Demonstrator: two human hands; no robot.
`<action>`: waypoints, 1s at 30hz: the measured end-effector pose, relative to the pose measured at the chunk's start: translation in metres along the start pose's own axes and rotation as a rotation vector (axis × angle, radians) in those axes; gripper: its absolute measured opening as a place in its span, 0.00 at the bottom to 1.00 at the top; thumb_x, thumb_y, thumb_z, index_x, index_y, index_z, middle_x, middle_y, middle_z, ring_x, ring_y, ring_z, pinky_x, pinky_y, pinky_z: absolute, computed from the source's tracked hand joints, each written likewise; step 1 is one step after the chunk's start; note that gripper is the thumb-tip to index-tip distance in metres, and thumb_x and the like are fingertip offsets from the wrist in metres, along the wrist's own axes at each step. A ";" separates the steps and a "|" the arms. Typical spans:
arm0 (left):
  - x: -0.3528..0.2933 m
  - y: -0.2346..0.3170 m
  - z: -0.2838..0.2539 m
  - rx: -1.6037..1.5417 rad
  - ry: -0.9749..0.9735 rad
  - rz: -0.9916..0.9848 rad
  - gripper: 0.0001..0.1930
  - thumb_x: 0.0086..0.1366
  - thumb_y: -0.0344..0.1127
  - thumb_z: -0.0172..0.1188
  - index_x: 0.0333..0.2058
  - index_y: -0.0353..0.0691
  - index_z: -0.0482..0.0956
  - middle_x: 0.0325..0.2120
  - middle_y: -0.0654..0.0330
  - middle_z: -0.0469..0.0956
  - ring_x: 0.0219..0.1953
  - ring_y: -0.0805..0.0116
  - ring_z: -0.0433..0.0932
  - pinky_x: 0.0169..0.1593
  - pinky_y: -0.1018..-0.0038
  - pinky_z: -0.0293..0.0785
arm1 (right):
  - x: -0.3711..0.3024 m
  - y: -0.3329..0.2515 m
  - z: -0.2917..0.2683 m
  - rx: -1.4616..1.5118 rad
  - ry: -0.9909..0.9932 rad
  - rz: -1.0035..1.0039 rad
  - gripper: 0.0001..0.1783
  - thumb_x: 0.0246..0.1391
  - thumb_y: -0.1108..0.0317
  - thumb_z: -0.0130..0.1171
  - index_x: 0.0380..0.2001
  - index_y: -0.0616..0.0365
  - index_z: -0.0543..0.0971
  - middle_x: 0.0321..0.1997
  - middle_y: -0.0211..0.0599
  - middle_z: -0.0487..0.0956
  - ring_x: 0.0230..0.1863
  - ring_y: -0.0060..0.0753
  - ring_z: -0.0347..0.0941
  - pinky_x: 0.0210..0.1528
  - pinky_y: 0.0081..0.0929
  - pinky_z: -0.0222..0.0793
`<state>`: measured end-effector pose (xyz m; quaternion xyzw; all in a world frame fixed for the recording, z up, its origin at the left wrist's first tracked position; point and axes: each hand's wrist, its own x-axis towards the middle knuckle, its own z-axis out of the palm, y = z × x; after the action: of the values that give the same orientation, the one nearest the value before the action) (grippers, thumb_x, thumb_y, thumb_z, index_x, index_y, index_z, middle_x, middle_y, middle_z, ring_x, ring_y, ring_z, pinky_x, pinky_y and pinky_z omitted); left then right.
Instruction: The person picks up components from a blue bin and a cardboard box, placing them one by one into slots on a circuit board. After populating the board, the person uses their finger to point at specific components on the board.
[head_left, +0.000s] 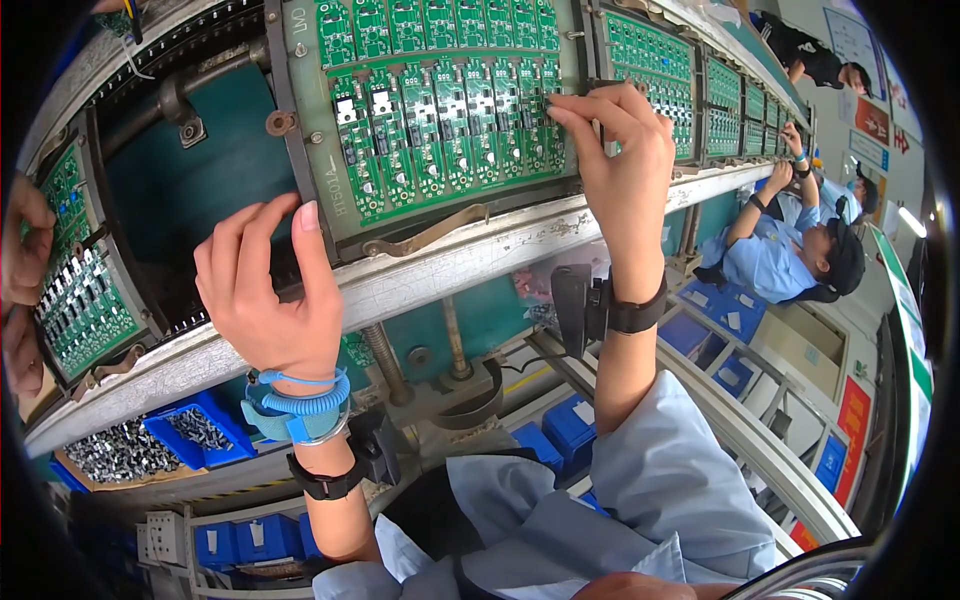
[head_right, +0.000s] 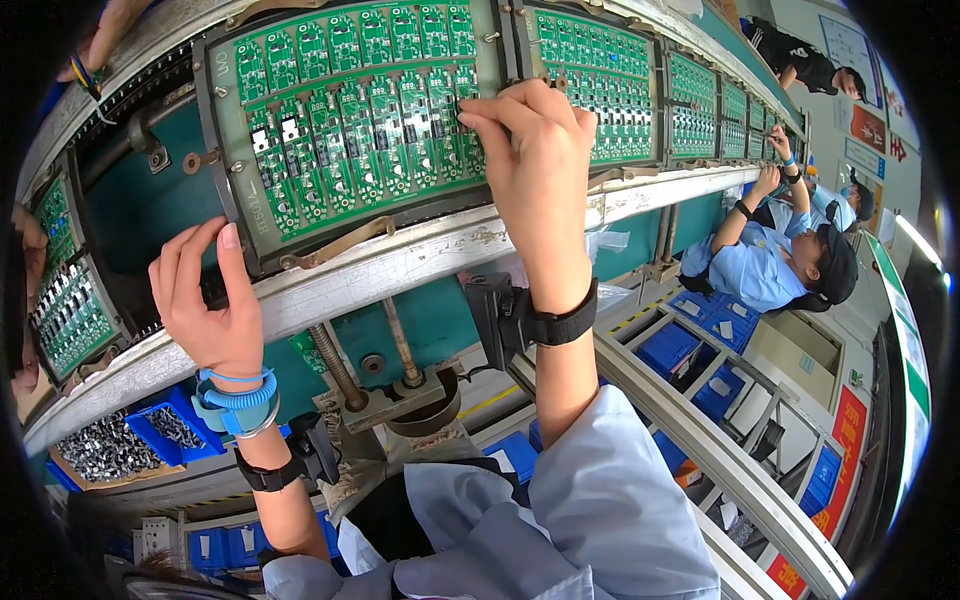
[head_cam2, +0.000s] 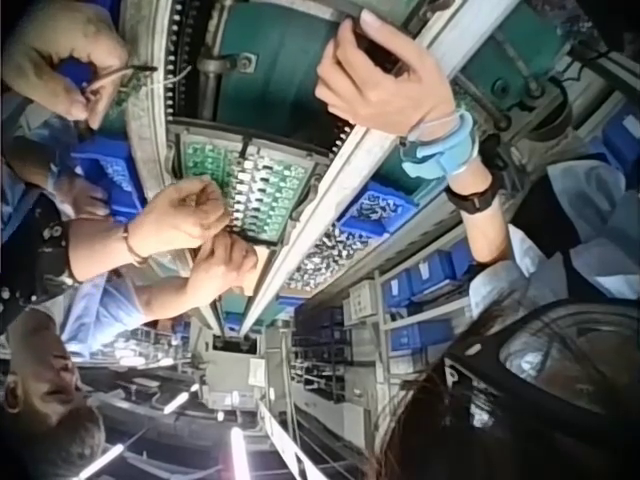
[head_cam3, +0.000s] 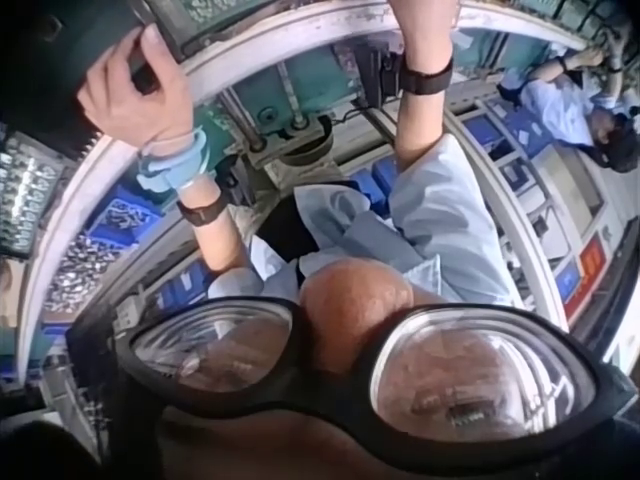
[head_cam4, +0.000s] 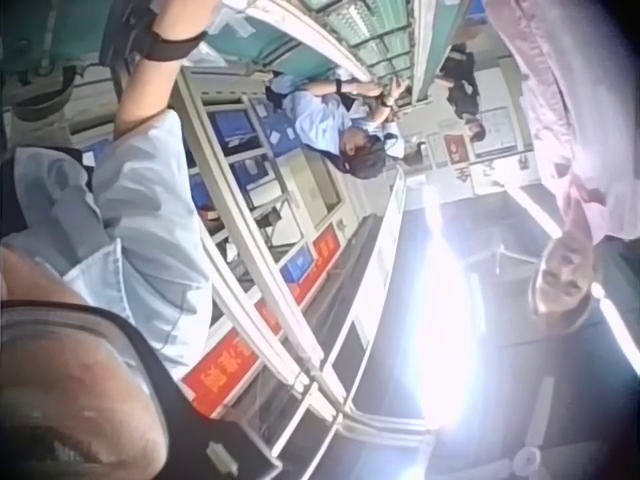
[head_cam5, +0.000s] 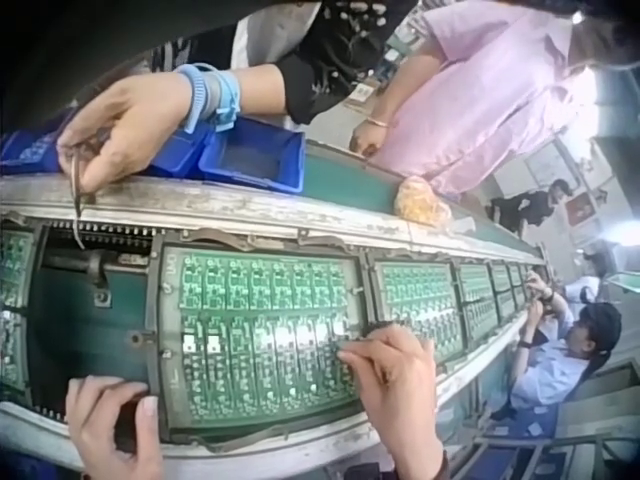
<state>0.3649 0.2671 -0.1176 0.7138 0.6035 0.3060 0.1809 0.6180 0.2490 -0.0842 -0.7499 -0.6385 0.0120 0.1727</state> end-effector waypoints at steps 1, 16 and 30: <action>0.000 0.000 0.000 -0.001 0.001 0.000 0.06 0.57 0.34 0.63 0.31 0.40 0.81 0.31 0.61 0.77 0.34 0.61 0.72 0.39 0.68 0.66 | -0.002 -0.001 0.001 -0.005 0.018 -0.002 0.06 0.45 0.70 0.65 0.30 0.52 0.84 0.27 0.27 0.76 0.24 0.26 0.67 0.37 0.24 0.56; -0.002 0.004 -0.009 0.002 0.010 -0.006 0.05 0.57 0.36 0.63 0.31 0.43 0.81 0.32 0.63 0.77 0.35 0.62 0.72 0.40 0.69 0.66 | -0.026 -0.027 -0.024 -0.191 -0.096 0.048 0.15 0.44 0.77 0.60 0.38 0.52 0.84 0.40 0.34 0.73 0.38 0.32 0.68 0.46 0.29 0.55; -0.010 0.021 -0.067 -0.198 0.158 0.025 0.03 0.58 0.30 0.60 0.31 0.39 0.79 0.31 0.57 0.75 0.35 0.57 0.72 0.41 0.66 0.67 | -0.050 -0.081 -0.068 -0.251 -0.140 0.052 0.30 0.38 0.84 0.50 0.50 0.60 0.74 0.52 0.43 0.67 0.53 0.44 0.63 0.52 0.40 0.56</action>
<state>0.3359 0.2457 -0.0568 0.6735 0.5737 0.4216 0.1986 0.5475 0.1943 -0.0079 -0.7793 -0.6257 -0.0114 0.0322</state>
